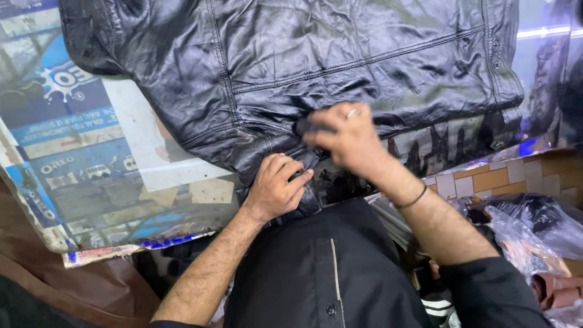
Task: The person wipes a black leather jacket laid flat on a table using a dark cloth. They repeatedly dip the cloth into a small container of liquid and wipe different sections of the jacket, including the front, sleeves, and back, while occasionally adjusting the jacket's position.
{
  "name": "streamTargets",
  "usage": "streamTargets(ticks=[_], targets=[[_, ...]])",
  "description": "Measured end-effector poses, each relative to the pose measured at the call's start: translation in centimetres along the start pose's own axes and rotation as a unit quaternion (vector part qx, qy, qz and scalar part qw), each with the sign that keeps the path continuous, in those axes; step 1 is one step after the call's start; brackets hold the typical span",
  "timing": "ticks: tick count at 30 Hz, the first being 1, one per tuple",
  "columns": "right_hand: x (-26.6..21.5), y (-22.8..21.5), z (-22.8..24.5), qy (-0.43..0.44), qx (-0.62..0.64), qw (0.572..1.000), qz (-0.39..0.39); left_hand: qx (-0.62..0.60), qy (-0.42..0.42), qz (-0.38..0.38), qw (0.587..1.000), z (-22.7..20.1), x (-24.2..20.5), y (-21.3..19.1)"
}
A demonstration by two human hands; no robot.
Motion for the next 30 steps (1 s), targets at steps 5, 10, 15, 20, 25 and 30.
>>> streamTargets(ticks=[5,10,15,20,25,30], targets=[[-0.1,-0.3,1.4,0.114,0.027,0.991,-0.072,-0.021,-0.006,-0.009,1.0,-0.2,-0.5,-0.3],[-3.6,0.4,3.3,0.186,0.023,0.981,-0.06,-0.034,-0.005,-0.007,0.999,0.1,-0.1,-0.2],[-5.3,0.9,3.8,0.184,0.038,0.975,-0.117,-0.038,-0.001,-0.015,0.999,0.3,0.0,-0.8],[-5.5,1.3,3.1,0.288,0.026,0.942,-0.168,-0.04,-0.002,-0.013,0.999,0.1,-0.3,-0.2],[-3.0,1.0,2.3,0.202,-0.013,0.973,-0.107,-0.019,-0.004,0.008,1.0,0.3,-0.1,0.0],[-0.4,0.9,1.9,0.099,0.049,0.988,-0.104,0.147,-0.073,-0.083,0.983,-1.5,-1.5,-0.3]])
Point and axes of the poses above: each hand's wrist, its own x-axis towards the middle knuckle, its own y-axis out of the palm, z = x × y, the point moved 2 cm from there along x, towards the middle knuckle, and after that the axes turned 11 degrees about z, right-handed, at the moved point
